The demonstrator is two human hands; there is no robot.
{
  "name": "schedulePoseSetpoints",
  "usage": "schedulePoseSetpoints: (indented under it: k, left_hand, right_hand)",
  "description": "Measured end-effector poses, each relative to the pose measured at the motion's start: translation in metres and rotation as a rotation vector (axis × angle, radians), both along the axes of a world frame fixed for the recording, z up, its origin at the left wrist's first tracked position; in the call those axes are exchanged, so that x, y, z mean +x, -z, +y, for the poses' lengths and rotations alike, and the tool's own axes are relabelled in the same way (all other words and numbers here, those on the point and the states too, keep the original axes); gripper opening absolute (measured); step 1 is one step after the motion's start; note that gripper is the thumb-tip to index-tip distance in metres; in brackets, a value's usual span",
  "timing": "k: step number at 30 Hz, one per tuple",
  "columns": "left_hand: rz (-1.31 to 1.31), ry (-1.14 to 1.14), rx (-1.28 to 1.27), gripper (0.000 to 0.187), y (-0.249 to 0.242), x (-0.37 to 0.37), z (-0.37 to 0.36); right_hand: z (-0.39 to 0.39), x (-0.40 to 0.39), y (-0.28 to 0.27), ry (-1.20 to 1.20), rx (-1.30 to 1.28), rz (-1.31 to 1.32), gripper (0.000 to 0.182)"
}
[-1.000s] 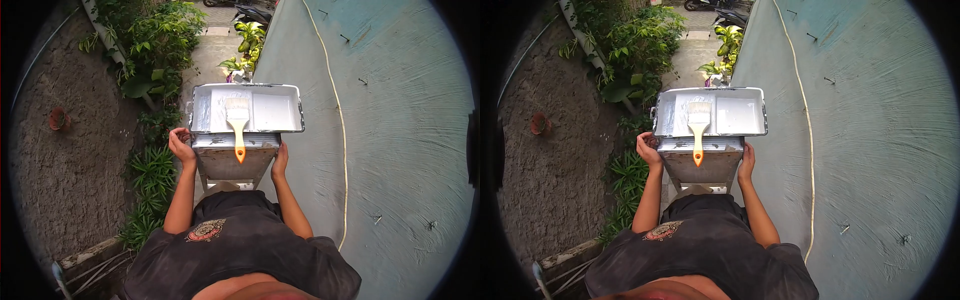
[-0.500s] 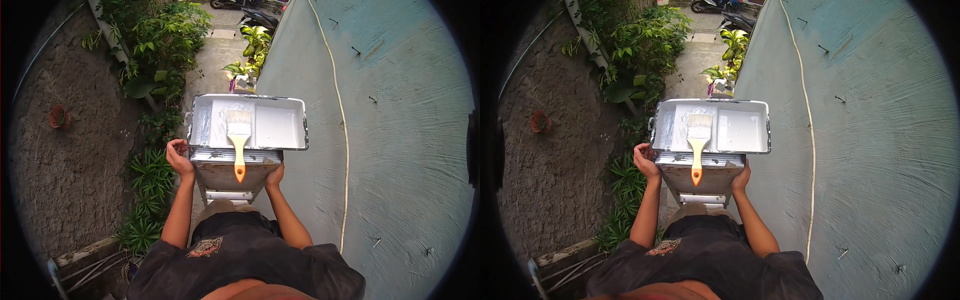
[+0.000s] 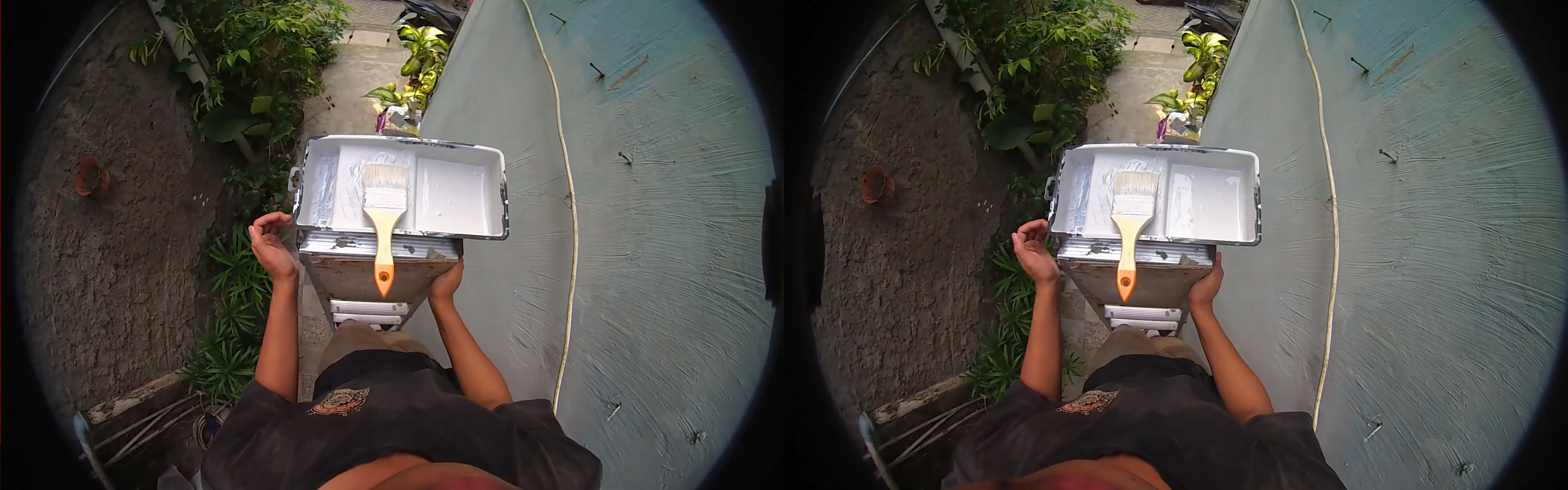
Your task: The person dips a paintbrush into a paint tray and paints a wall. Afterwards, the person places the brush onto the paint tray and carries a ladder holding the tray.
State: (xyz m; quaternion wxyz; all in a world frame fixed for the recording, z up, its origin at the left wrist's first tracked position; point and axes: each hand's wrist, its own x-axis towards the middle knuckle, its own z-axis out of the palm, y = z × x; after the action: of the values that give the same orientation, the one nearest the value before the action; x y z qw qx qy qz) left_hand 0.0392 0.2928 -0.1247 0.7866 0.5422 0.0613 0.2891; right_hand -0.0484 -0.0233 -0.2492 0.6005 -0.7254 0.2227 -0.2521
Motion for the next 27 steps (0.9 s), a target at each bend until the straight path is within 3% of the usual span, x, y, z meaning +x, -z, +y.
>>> schedulePoseSetpoints:
  k: [6,8,13,14,16,19,22,23,27]
  left_hand:
    - [0.115,-0.023,-0.088,0.043,0.057,0.051,0.041]
    - [0.132,0.044,-0.122,0.039,0.076,0.075,0.047]
    - [0.272,0.292,0.074,0.037,0.119,0.136,0.041]
    - [0.282,0.350,-0.010,0.040,0.147,0.151,0.042]
    - [0.272,0.465,-0.077,0.043,0.250,0.205,0.047]
    - [0.284,0.560,-0.064,0.045,0.313,0.234,0.036]
    - [0.493,0.646,-0.176,0.045,0.243,0.216,0.023]
    - [0.201,0.604,-0.151,0.044,0.276,0.237,0.016]
    - [0.115,0.548,0.009,0.044,0.254,0.253,0.006]
  right_hand:
    - [-0.001,-0.002,0.004,0.036,-0.156,0.031,0.045]
    - [-0.002,-0.003,0.002,0.022,-0.154,0.040,0.045]
    - [-0.006,-0.006,0.013,0.028,-0.111,0.017,0.045]
    - [-0.006,-0.005,0.008,0.024,-0.121,-0.009,0.045]
    - [-0.005,-0.005,0.002,0.015,-0.135,-0.031,0.044]
    - [-0.001,-0.003,-0.008,0.025,0.134,-0.165,0.042]
    - [0.001,-0.006,-0.019,-0.013,0.196,-0.103,0.046]
    - [0.000,-0.005,-0.016,0.005,0.209,-0.109,0.047]
    - [0.004,-0.004,-0.024,0.010,0.268,-0.136,0.049]
